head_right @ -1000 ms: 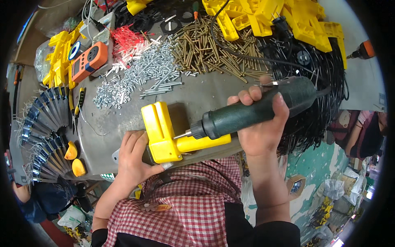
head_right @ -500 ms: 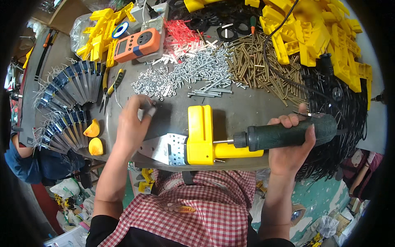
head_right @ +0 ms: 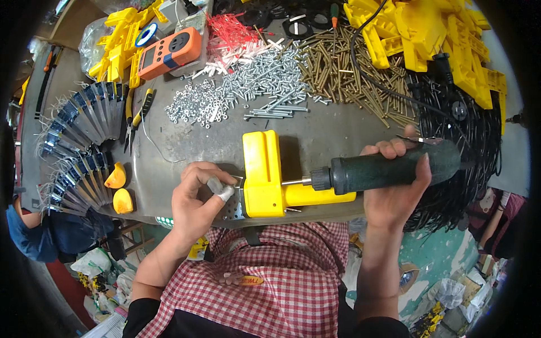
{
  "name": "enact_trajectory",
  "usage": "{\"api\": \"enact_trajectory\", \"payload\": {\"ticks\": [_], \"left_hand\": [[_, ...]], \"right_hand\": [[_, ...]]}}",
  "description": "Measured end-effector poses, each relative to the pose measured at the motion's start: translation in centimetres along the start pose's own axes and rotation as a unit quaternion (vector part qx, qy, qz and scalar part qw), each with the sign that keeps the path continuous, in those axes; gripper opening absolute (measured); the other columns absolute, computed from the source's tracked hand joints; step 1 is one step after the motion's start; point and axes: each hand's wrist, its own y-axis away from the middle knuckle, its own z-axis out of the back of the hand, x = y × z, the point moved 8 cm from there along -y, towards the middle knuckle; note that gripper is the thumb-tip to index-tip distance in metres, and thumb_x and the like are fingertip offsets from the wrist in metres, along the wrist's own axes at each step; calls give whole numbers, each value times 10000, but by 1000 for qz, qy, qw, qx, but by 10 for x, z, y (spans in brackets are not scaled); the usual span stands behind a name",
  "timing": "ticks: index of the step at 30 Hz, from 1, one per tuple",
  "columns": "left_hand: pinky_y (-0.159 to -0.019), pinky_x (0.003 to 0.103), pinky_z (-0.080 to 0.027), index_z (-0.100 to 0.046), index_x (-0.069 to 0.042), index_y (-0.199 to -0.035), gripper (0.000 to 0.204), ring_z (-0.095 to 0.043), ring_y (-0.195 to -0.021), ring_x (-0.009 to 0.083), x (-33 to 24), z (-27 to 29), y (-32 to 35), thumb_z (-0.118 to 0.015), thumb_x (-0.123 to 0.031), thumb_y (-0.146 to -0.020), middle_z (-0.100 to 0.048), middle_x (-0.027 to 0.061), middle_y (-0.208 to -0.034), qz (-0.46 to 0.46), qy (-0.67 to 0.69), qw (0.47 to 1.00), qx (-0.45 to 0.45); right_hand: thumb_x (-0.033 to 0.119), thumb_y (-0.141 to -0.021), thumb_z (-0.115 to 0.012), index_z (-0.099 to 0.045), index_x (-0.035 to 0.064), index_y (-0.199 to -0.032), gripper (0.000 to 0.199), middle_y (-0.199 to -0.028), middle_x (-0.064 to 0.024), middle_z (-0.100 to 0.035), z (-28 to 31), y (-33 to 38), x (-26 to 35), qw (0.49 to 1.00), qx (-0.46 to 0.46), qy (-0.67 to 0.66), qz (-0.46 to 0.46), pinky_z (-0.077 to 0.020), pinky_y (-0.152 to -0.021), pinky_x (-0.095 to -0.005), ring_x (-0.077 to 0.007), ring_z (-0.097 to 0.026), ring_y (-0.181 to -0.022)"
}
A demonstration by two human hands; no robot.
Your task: Assembling a heating element component by soldering internal wires and securing a yellow plastic housing with an electric drill.
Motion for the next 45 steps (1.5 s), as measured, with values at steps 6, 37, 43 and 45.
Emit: {"api": "enact_trajectory", "payload": {"ticks": [6, 37, 43, 45], "left_hand": [[-888, 333, -368, -546, -65, -805, 164, -514, -942, 189, 1, -1, 2, -656, 12, -711, -654, 28, -898, -17, 7, 1000, -9], [-781, 455, -442, -475, 5, -899, 377, -580, -859, 364, -30, -20, -3, -497, 143, -548, -612, 173, -961, -188, -87, 977, -46], [-817, 437, -438, -470, 6, -999, 334, -576, -917, 359, -22, -24, -8, -548, 73, -681, -588, 191, -1055, -162, -116, 980, -5], [-852, 430, -428, -443, 15, -1065, 358, -573, -936, 355, -20, -18, -7, -573, -5, -732, -565, 199, -1092, -126, -76, 989, 6]], "right_hand": [[250, -891, -543, -446, 57, -1211, 386, -883, -32, -498, 1, 1, -1, 1000, 0, -6, 2, -375, -921, -370, -161, -474, -871], [258, -842, -591, -450, 101, -1144, 369, -813, 24, -440, -10, -9, -5, 998, 37, -11, 43, -372, -896, -326, -108, -465, -801], [279, -866, -538, -444, 100, -1211, 401, -837, 21, -446, -27, -7, 9, 994, 42, 77, 64, -360, -897, -344, -105, -464, -821], [331, -869, -538, -432, 113, -1246, 448, -831, 22, -454, -21, -3, 19, 991, 11, 110, 71, -359, -885, -351, -111, -461, -809]]}}
